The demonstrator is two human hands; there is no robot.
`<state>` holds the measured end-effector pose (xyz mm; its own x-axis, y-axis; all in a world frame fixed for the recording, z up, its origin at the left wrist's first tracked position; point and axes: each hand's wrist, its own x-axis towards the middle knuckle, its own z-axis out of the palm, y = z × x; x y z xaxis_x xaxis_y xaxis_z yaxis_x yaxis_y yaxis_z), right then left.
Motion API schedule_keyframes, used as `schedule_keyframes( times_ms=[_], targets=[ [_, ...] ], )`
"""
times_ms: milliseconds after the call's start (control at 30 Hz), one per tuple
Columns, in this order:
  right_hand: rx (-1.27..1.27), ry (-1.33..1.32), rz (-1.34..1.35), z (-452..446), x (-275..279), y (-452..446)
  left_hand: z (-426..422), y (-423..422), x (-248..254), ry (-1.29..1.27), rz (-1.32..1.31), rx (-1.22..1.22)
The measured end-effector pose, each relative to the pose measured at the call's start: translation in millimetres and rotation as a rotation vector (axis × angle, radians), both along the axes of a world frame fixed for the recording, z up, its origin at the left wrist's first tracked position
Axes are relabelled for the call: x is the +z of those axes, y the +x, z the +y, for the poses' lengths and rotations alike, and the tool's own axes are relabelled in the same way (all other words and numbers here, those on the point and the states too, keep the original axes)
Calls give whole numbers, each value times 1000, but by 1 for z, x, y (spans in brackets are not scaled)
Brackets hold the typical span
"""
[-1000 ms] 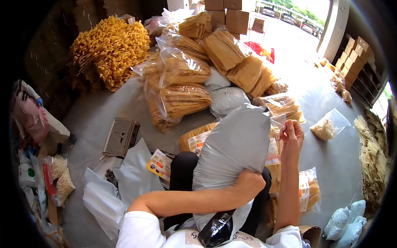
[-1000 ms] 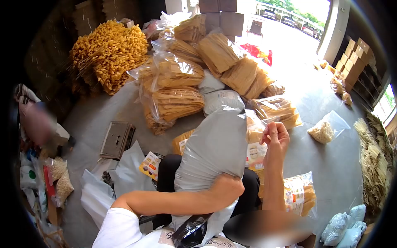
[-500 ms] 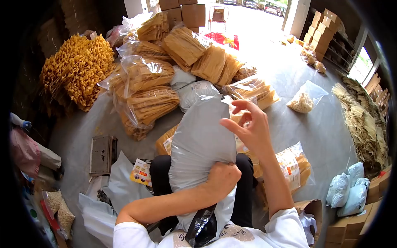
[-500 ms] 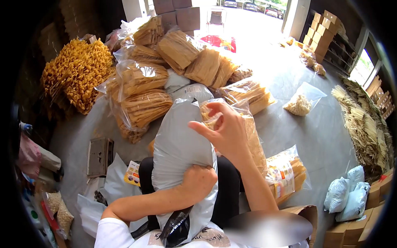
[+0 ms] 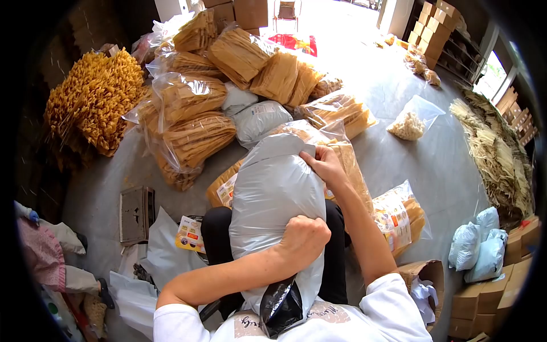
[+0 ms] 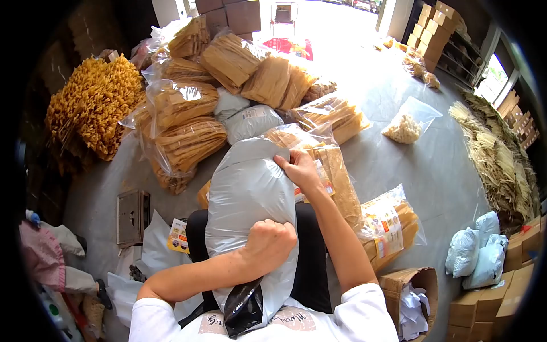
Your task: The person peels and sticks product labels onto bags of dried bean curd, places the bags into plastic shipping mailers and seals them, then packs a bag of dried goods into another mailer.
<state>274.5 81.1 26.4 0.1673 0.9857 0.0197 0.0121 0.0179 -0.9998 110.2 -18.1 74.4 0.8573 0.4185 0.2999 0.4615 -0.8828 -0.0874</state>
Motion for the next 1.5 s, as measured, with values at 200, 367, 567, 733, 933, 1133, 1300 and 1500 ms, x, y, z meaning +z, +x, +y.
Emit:
schedule_keyframes(
  times_ms=[200, 367, 567, 733, 933, 1133, 1300, 1500],
  targets=[
    [63, -147, 160, -5, -14, -9, 5, 7, -1, -119, 53, -21],
    [-137, -193, -78, -24, -16, 2, 9, 2, 2, -194, 51, -52],
    [26, 370, -485, -81, 35, -23, 7, -8, 6, -240, 13, -61],
    [-311, 305, -555, -120, 31, -30, 19, -33, 26, -554, -86, -53],
    [-98, 499, -951, -210, 40, -52, -6, -79, 47, -1068, -400, 63],
    [307, 437, -735, -251, 21, -74, -43, -124, 73, -1042, -61, 265],
    [596, 428, -766, -242, 14, -92, -69, -125, 67, -1199, -504, 176],
    [550, 368, -820, -210, -29, -152, -80, -102, 70, -902, -509, 142]
  ],
)
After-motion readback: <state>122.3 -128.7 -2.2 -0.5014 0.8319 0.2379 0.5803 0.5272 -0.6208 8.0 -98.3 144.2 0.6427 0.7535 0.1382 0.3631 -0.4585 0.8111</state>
